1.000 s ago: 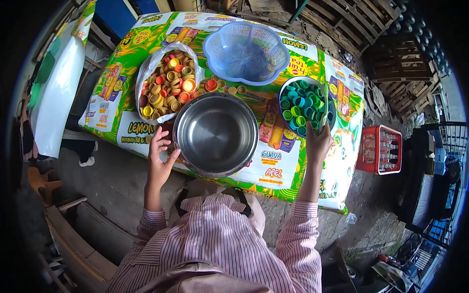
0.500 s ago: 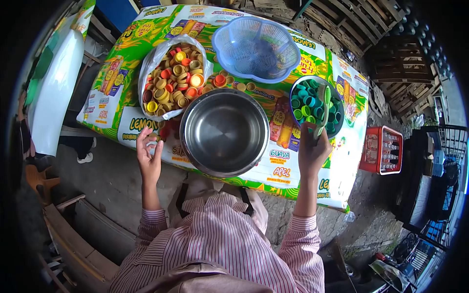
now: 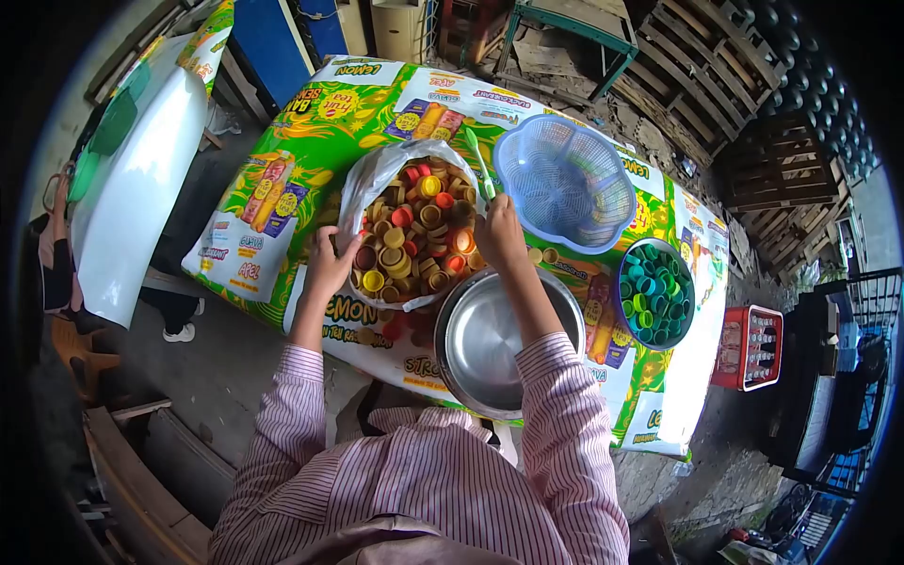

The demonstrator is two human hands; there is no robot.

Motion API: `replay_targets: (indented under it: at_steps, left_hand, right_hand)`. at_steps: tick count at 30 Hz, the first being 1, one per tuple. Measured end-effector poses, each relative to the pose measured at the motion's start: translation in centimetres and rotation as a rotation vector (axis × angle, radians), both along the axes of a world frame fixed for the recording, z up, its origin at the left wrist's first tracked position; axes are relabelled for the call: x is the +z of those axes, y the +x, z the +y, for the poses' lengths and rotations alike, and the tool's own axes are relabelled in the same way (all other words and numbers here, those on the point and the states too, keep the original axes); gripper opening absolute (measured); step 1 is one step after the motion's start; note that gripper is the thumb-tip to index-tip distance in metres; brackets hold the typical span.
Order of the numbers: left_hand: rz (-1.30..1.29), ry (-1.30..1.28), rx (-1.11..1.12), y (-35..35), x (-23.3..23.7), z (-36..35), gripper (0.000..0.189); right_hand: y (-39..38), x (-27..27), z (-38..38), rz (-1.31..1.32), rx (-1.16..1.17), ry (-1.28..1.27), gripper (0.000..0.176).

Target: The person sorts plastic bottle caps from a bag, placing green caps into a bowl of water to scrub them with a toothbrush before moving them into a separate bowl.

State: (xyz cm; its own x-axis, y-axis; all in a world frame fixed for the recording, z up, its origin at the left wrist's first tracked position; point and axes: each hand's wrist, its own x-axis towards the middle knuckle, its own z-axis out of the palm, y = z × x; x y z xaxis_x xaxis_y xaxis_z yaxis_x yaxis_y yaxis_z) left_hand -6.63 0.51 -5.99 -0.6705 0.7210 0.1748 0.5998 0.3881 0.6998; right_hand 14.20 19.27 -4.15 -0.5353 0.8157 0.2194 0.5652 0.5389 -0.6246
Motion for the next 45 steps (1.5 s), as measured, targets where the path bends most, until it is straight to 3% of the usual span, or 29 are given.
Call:
replay_targets:
  at_steps: [3, 5, 7, 10, 13, 15, 18, 23, 25, 27, 29, 33, 34, 39, 41, 45]
  left_hand:
    - [0.077, -0.025, -0.022, -1.0, -0.1, 1.0, 0.043]
    - [-0.032, -0.12, -0.045, -2.3, 0.5, 1.4, 0.033]
    - [-0.025, -0.077, 0.0, -3.2, 0.2, 1.4, 0.027]
    - [-0.658, 0.285, 0.087, -3.7, 0.0, 1.5, 0.034]
    - [-0.589, 0.197, 0.002, -3.8, 1.7, 1.5, 0.033]
    - [-0.465, 0.149, 0.013, -3.6, 2.7, 1.6, 0.025]
    - [-0.143, 0.337, 0.027, -3.9, 2.6, 2.2, 0.029]
    - [-0.166, 0.234, 0.016, -4.3, 2.3, 2.1, 0.03]
    - [-0.183, 0.22, 0.011, -4.1, 2.8, 2.2, 0.03]
    - [-0.276, -0.072, -0.043, -3.6, 4.2, 1.8, 0.031]
    - [-0.291, 0.005, -0.045, -3.4, 2.5, 1.7, 0.03]
    - [-0.277, 0.082, -0.164, -3.2, 2.0, 1.5, 0.022]
    - [-0.296, 0.103, -0.178, -3.0, 2.1, 1.4, 0.022]
    - [-0.344, 0.145, -0.13, -3.1, 1.7, 1.3, 0.027]
    - [-0.278, -0.053, -0.059, -3.3, 1.7, 1.3, 0.036]
    - [-0.088, -0.163, 0.01, -1.8, 2.1, 1.2, 0.049]
  right_hand:
    - [-1.7, -1.7, 1.6, -0.03, -0.008, 0.091, 0.032]
    - [-2.2, -2.0, 2.5, -0.118, -0.044, -0.11, 0.032]
    - [-2.6, -1.5, 2.7, -0.101, -0.016, -0.102, 0.037]
    - [-3.1, 0.2, 2.6, -0.086, -0.002, -0.123, 0.036]
    - [-3.4, 1.3, 2.9, -0.089, 0.002, -0.117, 0.034]
    - [-3.4, 1.1, 3.0, 0.037, -0.034, -0.136, 0.023]
    - [-3.6, 0.9, 2.8, 0.103, -0.08, -0.058, 0.019]
    - [-4.4, 1.9, 2.3, 0.267, -0.041, 0.01, 0.016]
    - [-4.7, 3.7, 1.9, 0.301, 0.033, -0.214, 0.013]
    - [-5.1, 5.8, 1.3, 0.274, 0.04, -0.218, 0.012]
    - [-5.6, 7.8, 0.9, 0.441, 0.071, -0.286, 0.012]
    - [-6.1, 10.7, 0.1, 0.535, 0.167, -0.312, 0.012]
    - [-6.4, 10.5, 0.0, 0.596, 0.188, -0.225, 0.011]
    - [-6.8, 10.0, -1.1, 0.427, 0.223, -0.057, 0.011]
    - [-6.8, 8.8, -0.8, 0.272, 0.237, -0.062, 0.013]
    - [-5.9, 7.0, -0.5, 0.286, 0.22, -0.004, 0.014]
